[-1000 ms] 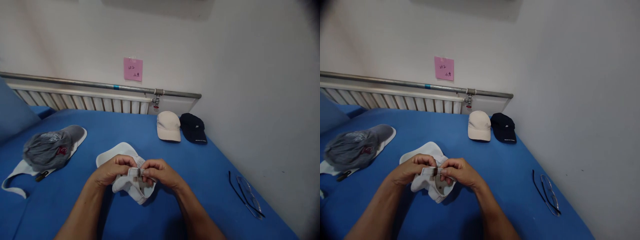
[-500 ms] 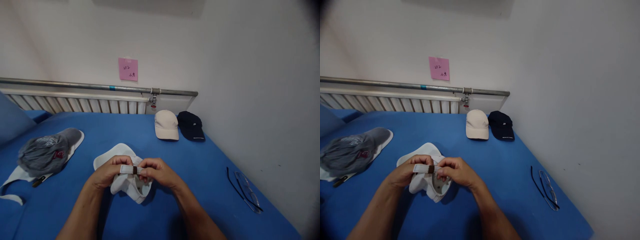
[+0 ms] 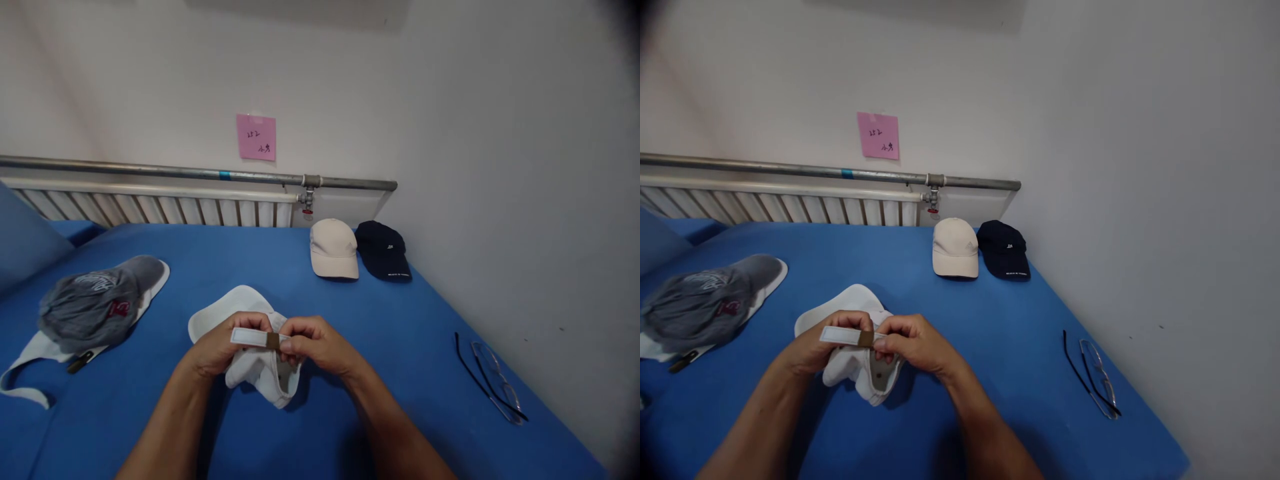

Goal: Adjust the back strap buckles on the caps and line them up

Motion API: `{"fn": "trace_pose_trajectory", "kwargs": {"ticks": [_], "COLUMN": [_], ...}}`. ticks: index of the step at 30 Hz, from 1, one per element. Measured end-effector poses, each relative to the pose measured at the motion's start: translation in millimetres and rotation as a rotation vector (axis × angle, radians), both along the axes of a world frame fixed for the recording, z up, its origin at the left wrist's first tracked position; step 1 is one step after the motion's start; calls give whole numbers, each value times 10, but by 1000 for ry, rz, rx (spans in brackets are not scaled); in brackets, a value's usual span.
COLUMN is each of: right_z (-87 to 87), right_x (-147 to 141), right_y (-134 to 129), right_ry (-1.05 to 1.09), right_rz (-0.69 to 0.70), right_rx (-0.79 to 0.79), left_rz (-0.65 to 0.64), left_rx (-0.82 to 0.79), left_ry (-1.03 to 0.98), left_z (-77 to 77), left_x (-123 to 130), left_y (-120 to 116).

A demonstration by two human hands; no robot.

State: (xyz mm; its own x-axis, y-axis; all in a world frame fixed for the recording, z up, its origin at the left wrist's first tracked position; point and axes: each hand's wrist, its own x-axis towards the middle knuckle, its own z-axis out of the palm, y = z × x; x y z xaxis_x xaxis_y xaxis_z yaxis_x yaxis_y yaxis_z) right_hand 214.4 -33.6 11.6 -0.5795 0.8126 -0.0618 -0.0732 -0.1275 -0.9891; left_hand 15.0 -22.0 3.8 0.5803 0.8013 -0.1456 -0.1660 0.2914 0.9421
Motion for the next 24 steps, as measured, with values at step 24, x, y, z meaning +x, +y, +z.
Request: {"fn": "trace_pose_trajectory", "kwargs": {"ticks": [24], "right_z": [-15], "right_x": [-66], "right_y": [21], "right_ry": [-159], "right_rz": [-7], "right_rx": [-29], "left_rz": [-3], "left_rx": [3], "left_ry": [65], "left_z": [-11], "left_x": [-27], "left_y": [37]}}
